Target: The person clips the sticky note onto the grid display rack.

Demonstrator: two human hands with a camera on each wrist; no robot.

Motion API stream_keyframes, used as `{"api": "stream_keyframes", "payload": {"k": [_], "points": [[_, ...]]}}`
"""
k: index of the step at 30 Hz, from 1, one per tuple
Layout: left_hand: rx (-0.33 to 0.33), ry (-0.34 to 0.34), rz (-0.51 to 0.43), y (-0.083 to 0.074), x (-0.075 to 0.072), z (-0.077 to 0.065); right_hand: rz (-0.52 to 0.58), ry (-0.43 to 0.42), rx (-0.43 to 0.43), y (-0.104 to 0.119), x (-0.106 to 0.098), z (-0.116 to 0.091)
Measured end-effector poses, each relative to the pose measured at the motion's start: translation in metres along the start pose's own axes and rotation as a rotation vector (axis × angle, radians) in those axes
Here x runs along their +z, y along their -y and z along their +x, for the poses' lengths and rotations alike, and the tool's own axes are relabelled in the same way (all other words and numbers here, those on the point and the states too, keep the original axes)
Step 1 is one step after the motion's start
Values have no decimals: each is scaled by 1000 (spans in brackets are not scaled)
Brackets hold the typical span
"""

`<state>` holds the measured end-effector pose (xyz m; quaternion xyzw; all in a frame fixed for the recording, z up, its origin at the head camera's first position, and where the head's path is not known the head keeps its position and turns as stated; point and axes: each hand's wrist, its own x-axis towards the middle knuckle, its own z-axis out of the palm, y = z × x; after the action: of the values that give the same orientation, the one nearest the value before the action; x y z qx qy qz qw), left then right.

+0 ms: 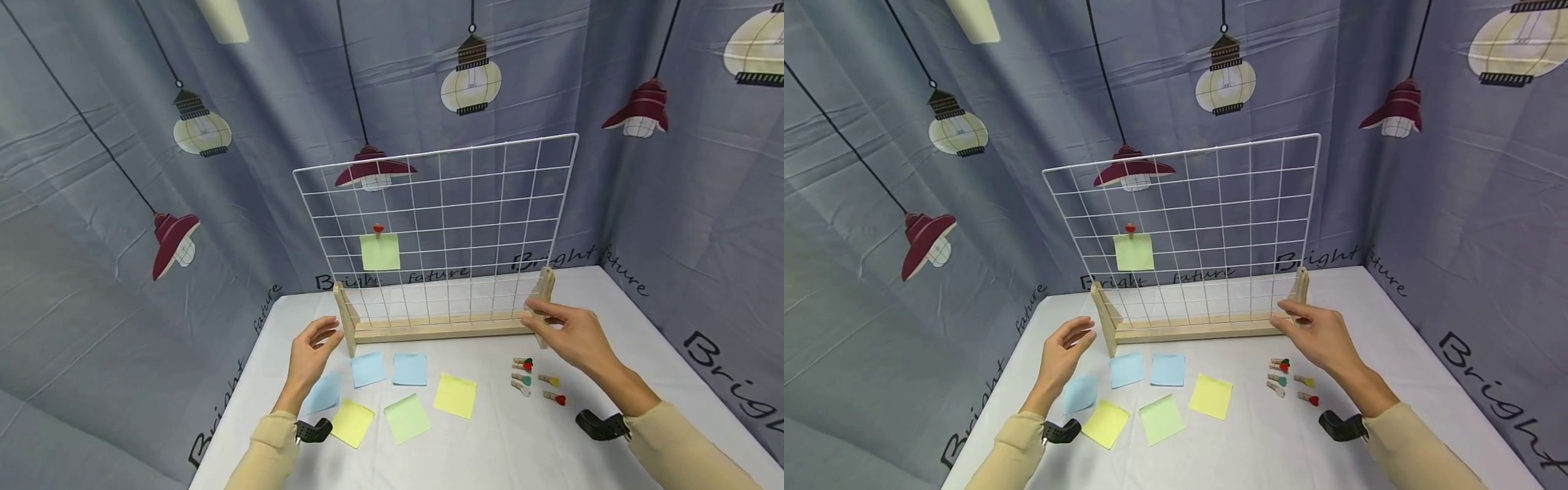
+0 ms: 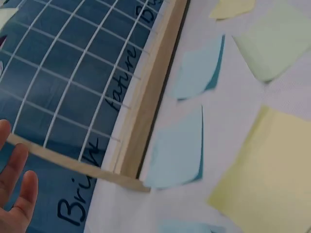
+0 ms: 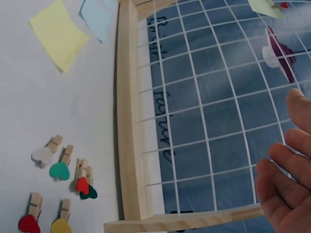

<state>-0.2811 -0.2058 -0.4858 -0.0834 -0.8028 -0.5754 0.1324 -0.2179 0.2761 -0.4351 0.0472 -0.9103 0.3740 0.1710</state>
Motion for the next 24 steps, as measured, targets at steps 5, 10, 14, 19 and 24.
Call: {"api": "stream_keyframes", "payload": {"k": [5, 10, 14, 19, 24], "points": [[-10, -46, 24, 16, -11, -7, 1, 8, 34, -7, 1, -3], [-38, -73, 52, 32, -20, -10, -8, -2, 36, -17, 2, -8], [-78, -72, 88, 43, -25, -15, -14, -13, 26, -22, 2, -11], [-101, -84, 117, 57, -34, -21, -21, -33, 17, -26, 2, -13], [-114, -92, 144, 68, -39, -25, -26, -42, 31, -29, 1, -15]]}}
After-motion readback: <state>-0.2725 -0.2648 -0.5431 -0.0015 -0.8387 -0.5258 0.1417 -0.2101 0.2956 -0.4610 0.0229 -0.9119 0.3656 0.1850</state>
